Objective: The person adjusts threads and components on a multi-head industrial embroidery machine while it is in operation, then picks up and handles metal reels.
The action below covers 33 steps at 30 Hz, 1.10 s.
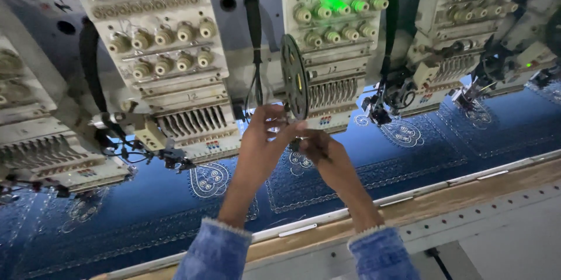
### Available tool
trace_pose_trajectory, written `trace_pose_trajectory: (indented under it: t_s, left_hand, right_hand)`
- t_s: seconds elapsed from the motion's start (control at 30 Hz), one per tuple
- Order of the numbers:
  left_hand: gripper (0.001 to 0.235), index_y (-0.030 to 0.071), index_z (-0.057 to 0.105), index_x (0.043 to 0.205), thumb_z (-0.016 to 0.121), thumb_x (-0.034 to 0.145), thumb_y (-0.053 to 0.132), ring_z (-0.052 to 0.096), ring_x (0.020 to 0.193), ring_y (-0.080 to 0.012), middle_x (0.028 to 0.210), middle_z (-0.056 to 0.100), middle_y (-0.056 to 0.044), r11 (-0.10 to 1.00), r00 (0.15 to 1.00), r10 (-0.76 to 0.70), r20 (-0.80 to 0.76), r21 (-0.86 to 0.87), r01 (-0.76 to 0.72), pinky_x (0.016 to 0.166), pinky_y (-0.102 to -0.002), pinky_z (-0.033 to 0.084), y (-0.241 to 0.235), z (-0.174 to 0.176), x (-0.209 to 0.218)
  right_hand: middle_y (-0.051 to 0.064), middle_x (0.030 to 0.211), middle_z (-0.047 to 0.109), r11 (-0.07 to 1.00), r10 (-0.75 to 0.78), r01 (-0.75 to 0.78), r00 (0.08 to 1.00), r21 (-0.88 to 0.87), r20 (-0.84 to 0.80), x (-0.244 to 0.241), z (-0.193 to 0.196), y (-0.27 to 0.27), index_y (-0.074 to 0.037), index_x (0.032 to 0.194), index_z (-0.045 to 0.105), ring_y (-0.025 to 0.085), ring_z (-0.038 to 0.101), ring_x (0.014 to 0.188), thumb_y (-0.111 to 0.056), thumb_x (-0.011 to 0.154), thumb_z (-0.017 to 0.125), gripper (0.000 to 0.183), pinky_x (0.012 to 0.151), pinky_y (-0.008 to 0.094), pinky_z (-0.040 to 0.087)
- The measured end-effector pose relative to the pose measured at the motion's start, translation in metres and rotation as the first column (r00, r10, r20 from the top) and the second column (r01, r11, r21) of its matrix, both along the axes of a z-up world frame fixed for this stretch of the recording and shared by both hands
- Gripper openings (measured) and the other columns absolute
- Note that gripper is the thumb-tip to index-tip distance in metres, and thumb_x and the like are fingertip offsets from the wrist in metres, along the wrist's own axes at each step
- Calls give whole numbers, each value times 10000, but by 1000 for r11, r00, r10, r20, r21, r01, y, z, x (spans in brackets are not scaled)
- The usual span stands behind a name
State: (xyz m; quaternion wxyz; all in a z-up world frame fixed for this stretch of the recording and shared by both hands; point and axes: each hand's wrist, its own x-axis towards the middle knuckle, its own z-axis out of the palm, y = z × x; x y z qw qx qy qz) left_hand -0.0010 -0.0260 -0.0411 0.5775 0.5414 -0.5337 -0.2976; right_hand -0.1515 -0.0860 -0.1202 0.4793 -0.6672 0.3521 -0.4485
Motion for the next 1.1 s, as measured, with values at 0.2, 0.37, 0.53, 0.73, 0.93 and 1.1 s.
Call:
trace_pose_trajectory:
  t_s: [0.2, 0.37, 0.53, 0.73, 0.93, 1.1]
  left_hand:
    - [434, 45, 721, 1152, 404, 1072, 330, 722, 864, -304, 988, 747, -172, 932, 978, 177, 114, 300, -204, 795, -457, 570, -22, -164, 37]
    - [342, 91, 711, 1175, 642, 972, 358, 759, 933, -382, 968, 790, -181, 884, 936, 258, 240, 332, -329, 792, -489, 583, -67, -233, 25]
    - [397, 91, 700, 1191, 715, 933, 392, 754, 907, -407, 957, 785, -186, 883, 892, 406, 200, 165, -439, 777, -501, 587, -127, -264, 29]
    - [136, 284, 772, 971, 701, 923, 389, 769, 857, -203, 874, 796, 57, 739, 761, 594, 262, 196, -644, 820, -367, 570, -139, -302, 35]
    - [175, 316, 732, 927, 697, 913, 487, 693, 960, -194, 890, 760, 98, 670, 632, 597, 494, 125, -732, 925, -397, 457, -142, -331, 46]
    - [190, 307, 726, 945, 654, 929, 482, 689, 988, -164, 913, 761, 105, 662, 656, 593, 467, 181, -728, 950, -376, 398, -148, -325, 55]
  right_hand:
    - [189, 872, 758, 987, -137, 136, 991, 80, 2, -17, -121, -28, -76, 1219, 735, 247, 716, 839, -149, 1007, 625, 249, 759, 440, 573]
    - [166, 1041, 760, 968, -109, 151, 972, 200, -208, 7, -189, -51, -123, 1252, 728, 330, 746, 992, -244, 979, 647, 310, 860, 494, 608]
    - [148, 1058, 759, 989, -122, 140, 954, 48, -274, 53, -238, -83, -138, 1253, 727, 321, 741, 983, -361, 971, 648, 368, 838, 457, 586]
    - [149, 943, 721, 935, -264, 169, 919, -312, -293, 79, -271, -100, -116, 1376, 612, 353, 691, 881, -210, 893, 682, 497, 883, 464, 513]
    - [88, 1081, 650, 910, -297, 44, 764, -412, -573, 85, -247, -86, -294, 1534, 479, 338, 655, 1032, -236, 911, 603, 638, 957, 460, 483]
    - [39, 1092, 555, 869, -429, 47, 568, -493, -702, 100, -260, -94, -416, 1524, 475, 314, 667, 1000, -347, 912, 589, 626, 859, 466, 570]
